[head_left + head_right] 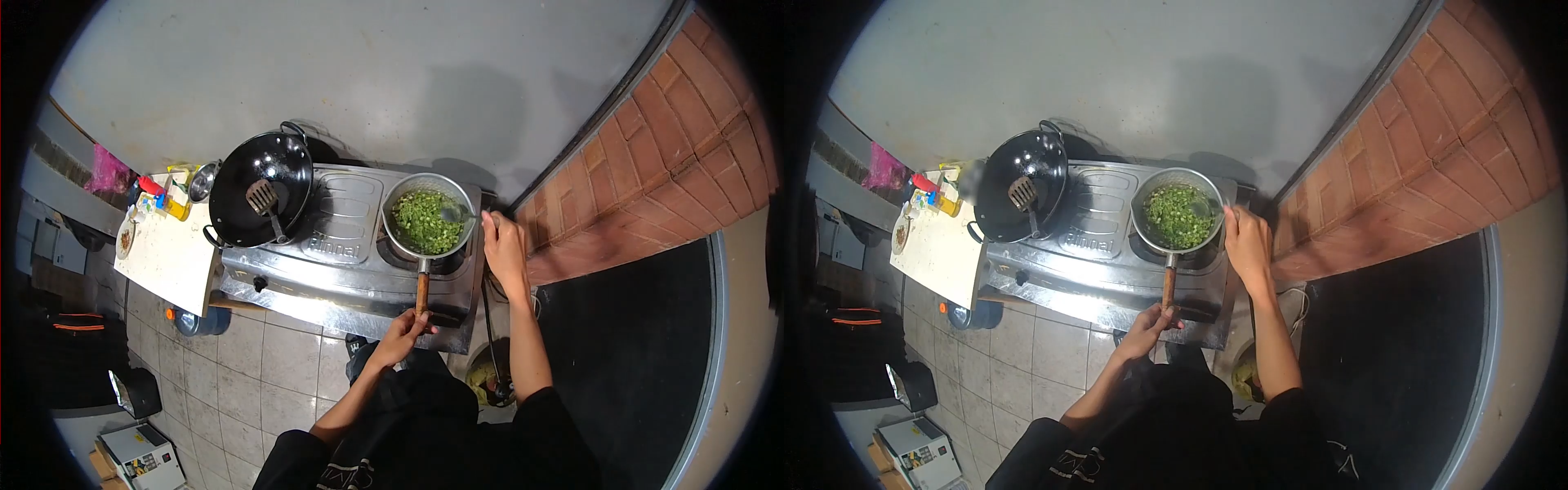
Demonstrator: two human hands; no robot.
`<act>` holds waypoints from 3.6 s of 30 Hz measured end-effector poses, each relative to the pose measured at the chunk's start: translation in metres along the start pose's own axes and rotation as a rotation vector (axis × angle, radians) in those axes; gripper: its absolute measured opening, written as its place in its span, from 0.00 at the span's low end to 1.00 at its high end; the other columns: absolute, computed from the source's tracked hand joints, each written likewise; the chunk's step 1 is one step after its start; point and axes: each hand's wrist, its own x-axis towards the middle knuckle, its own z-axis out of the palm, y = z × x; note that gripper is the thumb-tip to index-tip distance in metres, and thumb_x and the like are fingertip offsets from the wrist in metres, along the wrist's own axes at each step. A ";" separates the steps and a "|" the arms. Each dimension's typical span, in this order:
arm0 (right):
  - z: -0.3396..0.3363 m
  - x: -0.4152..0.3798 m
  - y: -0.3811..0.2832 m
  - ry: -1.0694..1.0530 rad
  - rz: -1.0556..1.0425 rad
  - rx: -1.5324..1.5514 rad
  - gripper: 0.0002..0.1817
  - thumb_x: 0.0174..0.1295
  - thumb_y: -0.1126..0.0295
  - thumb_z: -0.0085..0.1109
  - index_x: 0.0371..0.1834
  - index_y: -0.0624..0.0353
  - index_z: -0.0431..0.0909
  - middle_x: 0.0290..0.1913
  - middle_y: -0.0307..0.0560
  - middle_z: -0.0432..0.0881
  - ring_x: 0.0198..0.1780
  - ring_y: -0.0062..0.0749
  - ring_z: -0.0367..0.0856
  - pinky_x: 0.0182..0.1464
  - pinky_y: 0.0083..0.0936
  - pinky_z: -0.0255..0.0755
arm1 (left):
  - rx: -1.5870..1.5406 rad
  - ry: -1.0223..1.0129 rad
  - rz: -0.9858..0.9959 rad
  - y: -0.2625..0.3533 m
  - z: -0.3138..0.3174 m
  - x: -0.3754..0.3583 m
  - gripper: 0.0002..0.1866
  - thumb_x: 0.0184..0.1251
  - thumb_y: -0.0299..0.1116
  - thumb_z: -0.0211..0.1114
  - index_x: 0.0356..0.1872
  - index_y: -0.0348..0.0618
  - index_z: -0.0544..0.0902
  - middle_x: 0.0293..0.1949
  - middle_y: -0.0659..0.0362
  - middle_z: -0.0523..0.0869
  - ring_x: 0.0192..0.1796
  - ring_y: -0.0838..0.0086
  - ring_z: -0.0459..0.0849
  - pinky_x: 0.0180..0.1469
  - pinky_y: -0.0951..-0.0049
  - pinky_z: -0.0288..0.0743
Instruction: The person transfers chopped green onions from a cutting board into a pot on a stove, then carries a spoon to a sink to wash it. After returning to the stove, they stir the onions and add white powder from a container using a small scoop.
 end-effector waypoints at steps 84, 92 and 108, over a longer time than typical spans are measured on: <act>0.001 -0.020 0.007 0.015 0.080 0.109 0.14 0.65 0.71 0.50 0.22 0.69 0.71 0.23 0.63 0.73 0.26 0.60 0.72 0.27 0.41 0.62 | 0.110 0.157 0.028 0.019 -0.019 -0.009 0.16 0.70 0.35 0.57 0.48 0.29 0.74 0.30 0.59 0.81 0.34 0.78 0.81 0.39 0.76 0.77; 0.042 -0.009 0.015 0.135 0.023 0.037 0.17 0.66 0.68 0.47 0.22 0.69 0.73 0.22 0.65 0.74 0.27 0.62 0.75 0.27 0.45 0.65 | 0.112 0.185 0.016 0.023 -0.014 -0.011 0.16 0.68 0.35 0.58 0.47 0.29 0.74 0.31 0.60 0.80 0.34 0.79 0.81 0.38 0.77 0.77; 0.008 0.000 0.006 0.091 -0.014 0.011 0.17 0.65 0.68 0.50 0.20 0.68 0.69 0.20 0.63 0.70 0.24 0.62 0.69 0.25 0.43 0.59 | 0.291 0.258 0.012 0.029 -0.013 -0.006 0.17 0.67 0.37 0.61 0.45 0.31 0.77 0.25 0.60 0.81 0.26 0.81 0.78 0.27 0.80 0.73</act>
